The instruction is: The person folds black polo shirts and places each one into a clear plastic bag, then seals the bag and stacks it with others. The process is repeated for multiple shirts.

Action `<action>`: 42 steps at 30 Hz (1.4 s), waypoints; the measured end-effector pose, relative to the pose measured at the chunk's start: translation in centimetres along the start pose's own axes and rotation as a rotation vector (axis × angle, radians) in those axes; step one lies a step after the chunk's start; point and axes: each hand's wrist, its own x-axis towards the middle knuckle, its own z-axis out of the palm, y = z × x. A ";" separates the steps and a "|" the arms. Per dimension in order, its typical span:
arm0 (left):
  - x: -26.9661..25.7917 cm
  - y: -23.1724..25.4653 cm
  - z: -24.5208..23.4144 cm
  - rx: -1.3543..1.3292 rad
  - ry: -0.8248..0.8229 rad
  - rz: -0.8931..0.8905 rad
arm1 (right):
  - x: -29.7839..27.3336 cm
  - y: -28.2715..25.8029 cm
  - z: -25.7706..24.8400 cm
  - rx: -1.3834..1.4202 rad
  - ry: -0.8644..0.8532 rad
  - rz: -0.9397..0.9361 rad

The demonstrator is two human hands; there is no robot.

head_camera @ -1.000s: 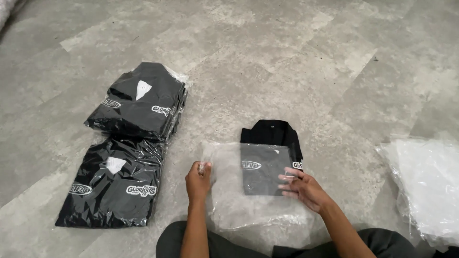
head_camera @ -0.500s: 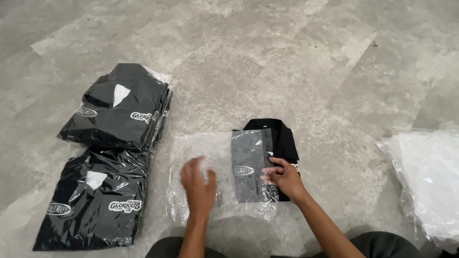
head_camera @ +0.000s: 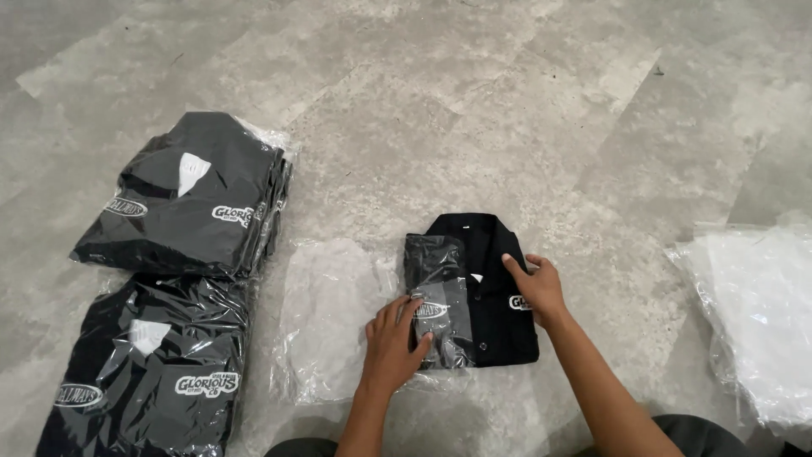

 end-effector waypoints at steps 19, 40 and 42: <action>0.3 -2.4 1.4 0.010 0.091 0.042 | 3.0 0.8 -6.2 0.066 0.309 -0.474; 0.4 -2.4 1.1 0.023 0.020 -0.041 | 6.9 16.1 -14.9 0.401 0.176 0.037; 0.3 -2.5 1.3 0.017 0.005 -0.060 | 7.3 16.7 -15.0 0.495 0.162 0.193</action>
